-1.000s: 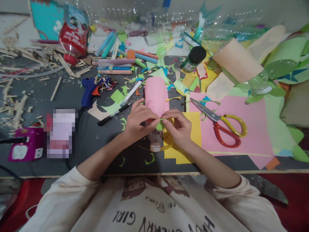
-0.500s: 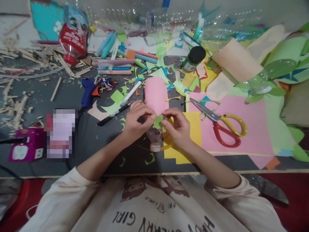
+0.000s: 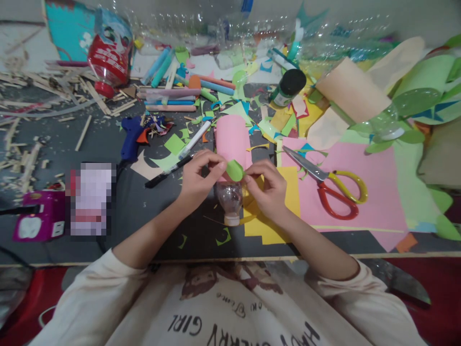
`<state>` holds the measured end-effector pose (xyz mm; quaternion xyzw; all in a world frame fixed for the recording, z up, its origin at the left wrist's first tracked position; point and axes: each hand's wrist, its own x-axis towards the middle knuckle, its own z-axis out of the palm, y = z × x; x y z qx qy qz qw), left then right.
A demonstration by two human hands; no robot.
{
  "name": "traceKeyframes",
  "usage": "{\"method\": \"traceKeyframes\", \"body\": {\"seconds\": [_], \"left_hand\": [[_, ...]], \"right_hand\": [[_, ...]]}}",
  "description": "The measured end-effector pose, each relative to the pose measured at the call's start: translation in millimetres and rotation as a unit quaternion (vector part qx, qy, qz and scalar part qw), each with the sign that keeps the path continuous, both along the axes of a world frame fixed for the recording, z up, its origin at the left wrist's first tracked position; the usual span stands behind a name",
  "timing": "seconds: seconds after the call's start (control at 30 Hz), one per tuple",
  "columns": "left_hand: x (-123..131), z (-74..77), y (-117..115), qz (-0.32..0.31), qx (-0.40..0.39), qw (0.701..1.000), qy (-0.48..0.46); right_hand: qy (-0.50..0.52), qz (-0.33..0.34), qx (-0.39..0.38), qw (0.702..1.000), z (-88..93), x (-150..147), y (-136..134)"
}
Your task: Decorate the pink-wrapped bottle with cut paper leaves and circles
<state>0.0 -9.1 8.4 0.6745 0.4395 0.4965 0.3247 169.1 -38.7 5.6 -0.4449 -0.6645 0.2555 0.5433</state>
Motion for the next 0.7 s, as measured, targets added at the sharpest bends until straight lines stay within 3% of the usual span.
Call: {"method": "traceKeyframes", "body": {"seconds": [0.3,0.7], "left_hand": [[3.5,0.4,-4.3,0.037,0.151,0.979,0.132],[2.1,-5.0,-7.2,-0.011,0.245,0.947,0.209]], "right_hand": [[0.029,-0.043,0.020,0.998,-2.7,2.7,-0.3],[0.007,-0.013,0.037,0.999,-3.1,-0.1,-2.1]]}}
